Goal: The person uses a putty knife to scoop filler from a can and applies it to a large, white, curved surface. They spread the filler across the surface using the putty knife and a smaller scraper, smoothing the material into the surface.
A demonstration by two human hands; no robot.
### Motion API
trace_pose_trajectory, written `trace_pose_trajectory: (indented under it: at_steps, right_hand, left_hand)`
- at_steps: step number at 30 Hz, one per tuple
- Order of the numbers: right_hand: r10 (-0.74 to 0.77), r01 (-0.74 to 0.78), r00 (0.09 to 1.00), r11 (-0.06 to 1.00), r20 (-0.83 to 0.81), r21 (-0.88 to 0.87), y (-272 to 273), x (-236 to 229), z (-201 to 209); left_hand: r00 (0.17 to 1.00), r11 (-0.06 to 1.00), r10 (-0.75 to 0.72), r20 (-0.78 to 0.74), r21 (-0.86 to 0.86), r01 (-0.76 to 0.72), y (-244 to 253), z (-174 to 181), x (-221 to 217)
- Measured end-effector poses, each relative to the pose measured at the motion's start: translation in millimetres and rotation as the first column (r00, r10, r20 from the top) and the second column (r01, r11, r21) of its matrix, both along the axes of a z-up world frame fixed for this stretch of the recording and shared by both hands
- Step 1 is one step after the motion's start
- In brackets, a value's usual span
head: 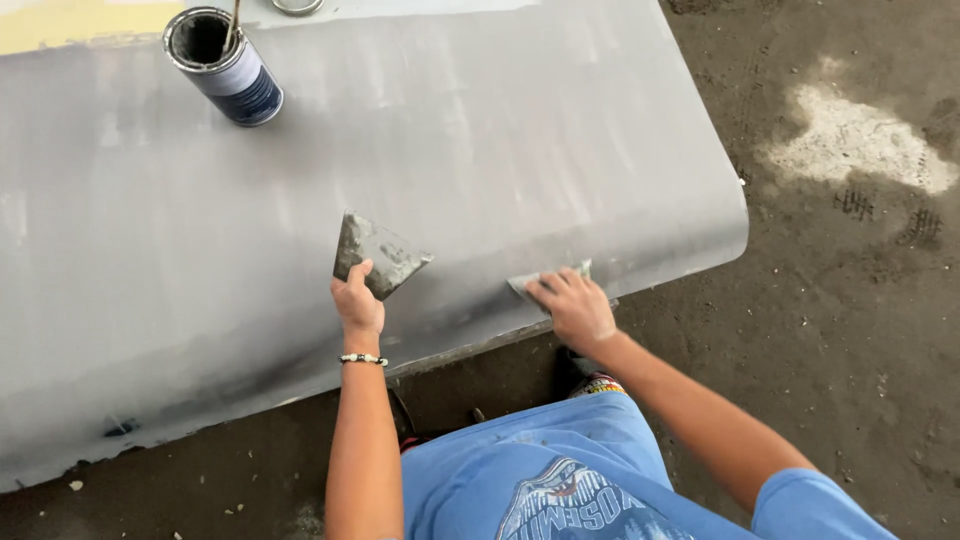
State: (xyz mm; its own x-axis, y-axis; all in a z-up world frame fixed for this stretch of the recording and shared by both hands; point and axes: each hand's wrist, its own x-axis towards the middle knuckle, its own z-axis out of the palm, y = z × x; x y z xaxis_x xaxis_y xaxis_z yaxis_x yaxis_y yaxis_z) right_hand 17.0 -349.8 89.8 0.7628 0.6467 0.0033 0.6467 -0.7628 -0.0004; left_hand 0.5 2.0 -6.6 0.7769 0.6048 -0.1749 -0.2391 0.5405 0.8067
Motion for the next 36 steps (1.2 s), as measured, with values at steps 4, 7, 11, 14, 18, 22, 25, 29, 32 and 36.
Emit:
trace_pose_trajectory:
  at_steps: [4, 7, 11, 14, 18, 22, 25, 29, 32, 36]
  right_hand:
    - [0.057, -0.058, 0.992, 0.998, 0.11, 0.004, -26.9, -50.3, -52.7]
    - [0.072, -0.073, 0.997, 0.997, 0.021, 0.015, -35.1, -69.1, -52.3]
    - [-0.022, 0.047, 0.982, 0.99, -0.185, 0.135, -7.6, -39.2, 1.1]
    - [-0.036, 0.067, 0.986, 0.98, -0.165, 0.188, 17.8, 6.7, 30.1]
    - [-0.059, 0.074, 0.979, 0.995, -0.195, 0.073, 65.1, 70.8, 55.0]
    - [-0.069, 0.062, 0.969, 0.997, -0.239, -0.038, 89.8, 94.6, 54.0]
    - [-0.101, 0.066, 0.954, 0.989, -0.282, -0.131, 96.1, 86.6, 50.9]
    - [-0.162, 0.108, 0.935, 0.978, -0.314, -0.181, 83.3, 56.8, 37.4]
    - [-0.056, 0.04, 0.985, 0.995, -0.166, -0.094, 64.4, 22.5, 17.6]
    - [0.072, -0.078, 0.992, 0.995, 0.107, 0.056, 47.5, -20.6, 2.5]
  left_hand:
    - [1.0, 1.0, -0.014, 0.019, 0.011, 0.014, -1.4, 8.1, -1.2]
    - [0.999, 1.0, -0.027, 0.031, -0.011, 0.027, -0.5, 6.5, 1.2]
    - [1.0, 1.0, 0.01, -0.019, 0.01, -0.01, -0.7, 2.5, 0.8]
    - [0.999, 0.999, 0.037, -0.033, -0.015, -0.038, -2.2, -4.2, -0.2]
    - [1.0, 0.997, 0.027, 0.005, -0.068, -0.026, -3.2, 8.1, -0.6]
    - [0.999, 0.993, 0.037, 0.016, -0.111, -0.035, -1.4, 3.2, 1.4]
    - [0.999, 0.993, 0.024, 0.022, -0.118, -0.021, -0.9, -2.3, -0.5]
    - [0.999, 0.999, 0.004, 0.033, -0.055, -0.003, -3.4, 7.0, -3.1]
    - [1.0, 1.0, -0.001, 0.013, -0.018, 0.002, -1.7, 2.6, -3.4]
    - [0.997, 0.997, -0.036, 0.065, -0.064, 0.04, -0.1, -1.6, -0.6]
